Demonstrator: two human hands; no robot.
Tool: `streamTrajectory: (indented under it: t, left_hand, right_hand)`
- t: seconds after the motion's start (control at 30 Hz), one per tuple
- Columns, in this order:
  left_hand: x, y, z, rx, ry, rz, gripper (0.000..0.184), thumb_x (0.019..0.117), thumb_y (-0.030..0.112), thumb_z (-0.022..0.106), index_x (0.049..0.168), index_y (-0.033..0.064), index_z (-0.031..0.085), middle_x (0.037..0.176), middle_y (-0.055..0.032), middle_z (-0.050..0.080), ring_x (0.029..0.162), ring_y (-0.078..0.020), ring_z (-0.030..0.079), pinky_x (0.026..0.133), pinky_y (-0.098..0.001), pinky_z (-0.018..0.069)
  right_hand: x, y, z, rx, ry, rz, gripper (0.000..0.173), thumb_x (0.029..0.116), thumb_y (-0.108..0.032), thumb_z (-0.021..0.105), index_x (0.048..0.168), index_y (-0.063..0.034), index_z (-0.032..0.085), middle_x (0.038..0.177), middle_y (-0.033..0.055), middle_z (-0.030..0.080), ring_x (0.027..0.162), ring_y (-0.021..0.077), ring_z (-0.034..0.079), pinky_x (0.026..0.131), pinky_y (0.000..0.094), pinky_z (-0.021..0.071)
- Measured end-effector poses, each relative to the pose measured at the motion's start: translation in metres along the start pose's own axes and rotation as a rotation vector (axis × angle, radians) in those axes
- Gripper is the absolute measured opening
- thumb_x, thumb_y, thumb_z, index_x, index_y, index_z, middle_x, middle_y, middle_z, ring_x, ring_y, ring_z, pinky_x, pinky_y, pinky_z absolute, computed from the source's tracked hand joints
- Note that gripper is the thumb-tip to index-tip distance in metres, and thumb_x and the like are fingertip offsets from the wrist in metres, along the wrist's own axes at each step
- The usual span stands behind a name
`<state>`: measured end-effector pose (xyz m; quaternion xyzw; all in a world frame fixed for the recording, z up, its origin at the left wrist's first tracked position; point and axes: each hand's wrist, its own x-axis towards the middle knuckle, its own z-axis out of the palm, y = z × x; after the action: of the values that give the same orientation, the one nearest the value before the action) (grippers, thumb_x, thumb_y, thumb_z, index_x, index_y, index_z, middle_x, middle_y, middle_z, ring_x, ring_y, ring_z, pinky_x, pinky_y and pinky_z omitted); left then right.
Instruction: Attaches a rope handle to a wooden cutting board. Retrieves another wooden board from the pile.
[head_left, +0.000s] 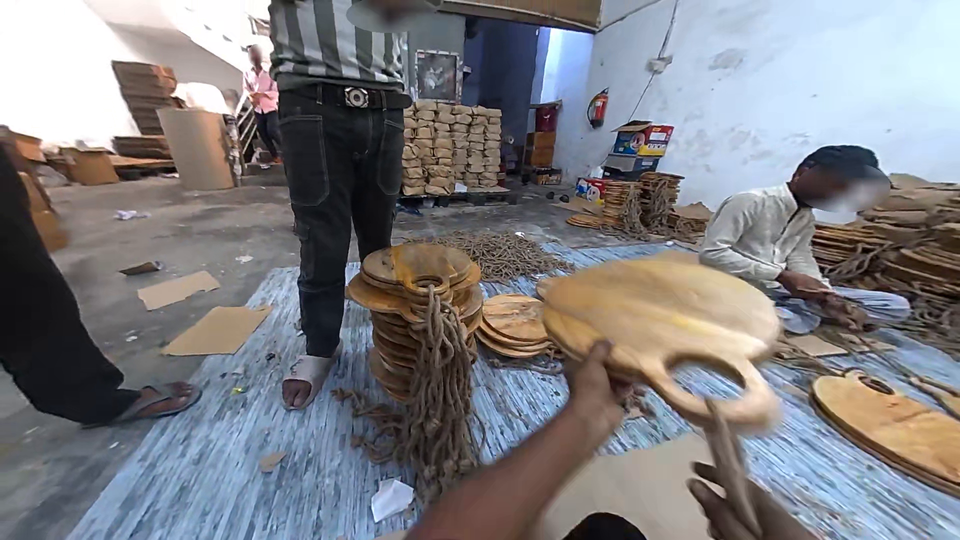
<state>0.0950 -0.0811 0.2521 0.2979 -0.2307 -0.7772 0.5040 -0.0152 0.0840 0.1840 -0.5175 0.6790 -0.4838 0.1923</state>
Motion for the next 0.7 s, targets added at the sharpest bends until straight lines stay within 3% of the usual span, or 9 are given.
streamTrajectory:
  t: [0.07, 0.1, 0.2, 0.23, 0.3, 0.5, 0.6, 0.7]
  left_hand:
    - [0.014, 0.06, 0.0, 0.055, -0.029, 0.139, 0.045, 0.1038, 0.024, 0.06, 0.143, 0.0069, 0.046, 0.114, -0.0143, 0.062, 0.09, -0.0215, 0.062, 0.077, -0.036, 0.0539]
    - [0.024, 0.089, 0.002, 0.072, 0.007, 0.23, 0.044, 0.1034, 0.024, 0.061, 0.14, 0.0053, 0.047, 0.108, -0.0135, 0.062, 0.084, -0.0202, 0.062, 0.072, -0.0346, 0.0543]
    - [0.049, 0.177, -0.009, 0.158, 0.106, 0.442, 0.048, 0.1031, 0.026, 0.061, 0.142, 0.0026, 0.045, 0.109, -0.0161, 0.062, 0.082, -0.0215, 0.062, 0.07, -0.0357, 0.0547]
    - [0.055, 0.202, -0.019, 0.195, 0.13, 0.479, 0.051, 0.1027, 0.028, 0.062, 0.144, 0.0037, 0.044, 0.116, -0.0172, 0.062, 0.091, -0.0238, 0.063, 0.076, -0.0384, 0.0555]
    - [0.071, 0.242, -0.042, 0.255, 0.175, 0.54, 0.059, 0.1007, 0.028, 0.064, 0.149, 0.0044, 0.04, 0.128, -0.0208, 0.061, 0.106, -0.0302, 0.065, 0.087, -0.0456, 0.0573]
    - [0.095, 0.287, -0.125, 0.386, 0.444, 0.578, 0.062, 0.0956, 0.026, 0.069, 0.145, -0.001, 0.043, 0.123, -0.0235, 0.061, 0.101, -0.0319, 0.064, 0.084, -0.0479, 0.0561]
    - [0.105, 0.297, -0.161, 0.392, 0.47, 0.546, 0.065, 0.095, 0.026, 0.069, 0.147, -0.0005, 0.041, 0.129, -0.0243, 0.06, 0.108, -0.0347, 0.064, 0.089, -0.0502, 0.0567]
    - [0.113, 0.308, -0.182, 0.422, 0.503, 0.529, 0.066, 0.0971, 0.027, 0.067, 0.15, 0.0012, 0.038, 0.133, -0.0239, 0.059, 0.111, -0.0338, 0.063, 0.091, -0.0486, 0.0557]
  right_hand:
    - [0.011, -0.003, 0.03, 0.027, -0.024, -0.062, 0.04, 0.1012, -0.022, 0.061, 0.127, 0.0089, 0.061, 0.093, 0.0164, 0.07, 0.076, 0.0201, 0.068, 0.074, 0.0421, 0.0585]
    - [0.014, -0.007, 0.046, 0.049, -0.027, -0.082, 0.036, 0.1014, -0.02, 0.06, 0.125, 0.0082, 0.062, 0.089, 0.0157, 0.07, 0.073, 0.0214, 0.068, 0.072, 0.0438, 0.0586]
    - [0.019, -0.02, 0.097, 0.178, -0.047, -0.113, 0.031, 0.1024, -0.02, 0.057, 0.122, 0.0031, 0.064, 0.073, 0.0075, 0.064, 0.056, 0.0169, 0.06, 0.055, 0.0395, 0.0547]
    - [0.017, -0.026, 0.113, 0.216, -0.062, -0.116, 0.032, 0.1024, -0.021, 0.056, 0.123, 0.0018, 0.064, 0.07, 0.0063, 0.063, 0.053, 0.0167, 0.06, 0.051, 0.0392, 0.0546]
    - [0.015, -0.039, 0.139, 0.249, -0.105, -0.122, 0.034, 0.1014, -0.024, 0.058, 0.124, 0.0001, 0.065, 0.072, 0.0064, 0.065, 0.056, 0.0181, 0.062, 0.055, 0.0398, 0.0565]
    - [-0.01, -0.066, 0.185, 0.309, -0.298, -0.042, 0.042, 0.1027, -0.029, 0.059, 0.134, -0.0009, 0.06, 0.09, 0.0116, 0.07, 0.074, 0.0225, 0.068, 0.074, 0.0441, 0.0585]
    - [-0.017, -0.072, 0.191, 0.352, -0.323, -0.024, 0.045, 0.1016, -0.032, 0.06, 0.135, -0.0012, 0.059, 0.091, 0.0119, 0.071, 0.074, 0.0228, 0.069, 0.072, 0.0447, 0.0595]
    - [-0.02, -0.083, 0.196, 0.445, -0.322, -0.024, 0.047, 0.1012, -0.034, 0.062, 0.136, -0.0019, 0.059, 0.095, 0.0094, 0.072, 0.075, 0.018, 0.069, 0.072, 0.0395, 0.0596]
